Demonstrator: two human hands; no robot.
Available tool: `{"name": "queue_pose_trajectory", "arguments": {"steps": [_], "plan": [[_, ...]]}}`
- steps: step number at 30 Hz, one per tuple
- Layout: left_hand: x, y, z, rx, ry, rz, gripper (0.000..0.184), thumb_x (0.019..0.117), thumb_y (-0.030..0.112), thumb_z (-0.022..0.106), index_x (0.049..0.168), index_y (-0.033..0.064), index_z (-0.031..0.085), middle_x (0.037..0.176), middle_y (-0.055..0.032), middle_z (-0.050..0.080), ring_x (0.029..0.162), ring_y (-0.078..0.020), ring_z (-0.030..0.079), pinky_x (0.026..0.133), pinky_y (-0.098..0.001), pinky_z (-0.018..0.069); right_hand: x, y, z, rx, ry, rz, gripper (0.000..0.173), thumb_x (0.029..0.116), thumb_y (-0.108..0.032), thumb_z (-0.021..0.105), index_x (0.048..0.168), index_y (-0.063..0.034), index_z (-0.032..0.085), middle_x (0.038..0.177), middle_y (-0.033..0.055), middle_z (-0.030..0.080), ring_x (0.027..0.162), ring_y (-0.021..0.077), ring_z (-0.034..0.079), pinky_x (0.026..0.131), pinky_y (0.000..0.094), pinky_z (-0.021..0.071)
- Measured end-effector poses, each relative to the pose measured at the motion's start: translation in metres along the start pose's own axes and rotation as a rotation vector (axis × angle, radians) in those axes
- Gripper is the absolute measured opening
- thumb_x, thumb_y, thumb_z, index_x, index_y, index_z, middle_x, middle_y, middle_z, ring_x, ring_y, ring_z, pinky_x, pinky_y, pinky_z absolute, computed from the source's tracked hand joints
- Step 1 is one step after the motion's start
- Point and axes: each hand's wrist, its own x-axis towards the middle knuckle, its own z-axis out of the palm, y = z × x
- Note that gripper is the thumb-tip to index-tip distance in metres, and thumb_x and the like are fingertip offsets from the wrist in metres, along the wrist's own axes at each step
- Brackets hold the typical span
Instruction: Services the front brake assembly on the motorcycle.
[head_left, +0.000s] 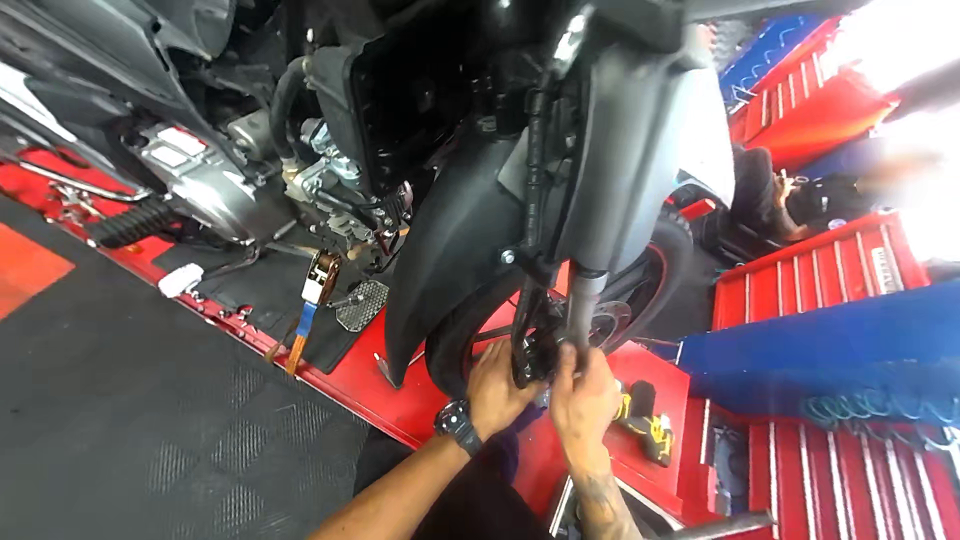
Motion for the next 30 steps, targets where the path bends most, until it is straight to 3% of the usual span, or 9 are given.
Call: {"name": "queue_pose_trajectory", "arguments": {"steps": [3,5,10,14,17,19,25,27,30], "plan": [[0.000,-0.001,0.000,-0.002,0.011,0.026,0.066,0.0798,0.047,0.080,0.134,0.0123,0.064,0.127,-0.0034,0.067,0.123,-0.0172,0.061,0.108,-0.0432,0.0509,-0.004,0.000,0.002,0.064,0.024,-0.033,0.034,0.0966,-0.038,0.062,0.105,-0.0047,0.066,0.091,0.0095,0.068,0.080,0.0268,0.069,0.067,0.0494,0.0577],[0.000,-0.001,0.000,-0.014,0.008,0.033,0.067,0.0799,0.046,0.081,0.135,0.0115,0.063,0.127,-0.0043,0.068,0.122,-0.0177,0.062,0.107,-0.0439,0.0512,-0.004,-0.002,0.003,0.043,0.023,-0.029,0.031,0.0993,-0.036,0.058,0.102,-0.0060,0.067,0.090,0.0094,0.068,0.080,0.0275,0.069,0.067,0.0497,0.0575],[0.000,0.001,-0.001,-0.002,0.002,0.000,0.072,0.0774,0.048,0.083,0.136,0.0115,0.061,0.125,-0.0043,0.068,0.119,-0.0171,0.063,0.107,-0.0439,0.0513,0.003,-0.003,0.004,-0.002,0.009,0.008,0.043,0.1058,-0.041,0.046,0.083,-0.0110,0.067,0.078,0.0063,0.066,0.075,0.0263,0.068,0.064,0.0488,0.0546],[0.000,-0.002,0.001,-0.020,0.027,0.044,0.071,0.0783,0.044,0.082,0.136,0.0081,0.062,0.125,-0.0074,0.068,0.118,-0.0187,0.064,0.107,-0.0435,0.0519,-0.001,-0.005,-0.001,0.050,0.037,0.008,0.032,0.0972,-0.039,0.061,0.100,-0.0083,0.068,0.089,0.0074,0.068,0.081,0.0258,0.068,0.067,0.0482,0.0573],[-0.002,-0.003,0.002,-0.025,0.022,0.054,0.066,0.0789,0.041,0.081,0.135,0.0108,0.063,0.122,-0.0042,0.069,0.114,-0.0160,0.065,0.103,-0.0421,0.0539,-0.003,-0.009,-0.001,0.044,0.042,0.003,0.026,0.0985,-0.033,0.058,0.100,-0.0083,0.068,0.092,0.0080,0.068,0.084,0.0268,0.068,0.070,0.0480,0.0570],[-0.001,-0.002,0.001,-0.022,0.017,0.053,0.067,0.0784,0.041,0.082,0.135,0.0112,0.062,0.121,-0.0036,0.069,0.114,-0.0156,0.065,0.102,-0.0420,0.0545,-0.002,-0.007,0.000,0.037,0.050,-0.013,0.031,0.1030,-0.035,0.053,0.097,-0.0085,0.068,0.089,0.0078,0.068,0.083,0.0263,0.068,0.072,0.0475,0.0561],[0.000,0.001,-0.001,-0.003,0.008,0.065,0.069,0.0772,0.040,0.083,0.136,0.0111,0.061,0.122,-0.0045,0.068,0.112,-0.0160,0.066,0.099,-0.0438,0.0561,0.002,-0.008,0.001,0.025,0.013,0.023,0.045,0.1088,-0.039,0.042,0.082,-0.0106,0.065,0.071,0.0063,0.064,0.069,0.0251,0.066,0.064,0.0489,0.0527],[0.000,0.003,-0.002,-0.023,0.005,0.063,0.071,0.0763,0.041,0.085,0.136,0.0110,0.061,0.122,-0.0044,0.068,0.112,-0.0157,0.066,0.099,-0.0437,0.0561,0.001,-0.007,-0.004,0.033,0.001,0.028,0.045,0.1081,-0.042,0.044,0.086,-0.0099,0.067,0.074,0.0075,0.066,0.071,0.0270,0.068,0.064,0.0502,0.0547],[-0.001,0.006,-0.002,-0.041,0.012,0.056,0.064,0.0776,0.037,0.085,0.133,0.0116,0.063,0.120,-0.0034,0.069,0.109,-0.0142,0.067,0.098,-0.0424,0.0573,-0.003,-0.010,-0.009,0.068,-0.002,0.037,0.032,0.1027,-0.038,0.056,0.101,-0.0085,0.068,0.091,0.0091,0.068,0.084,0.0283,0.069,0.070,0.0500,0.0569]]}}
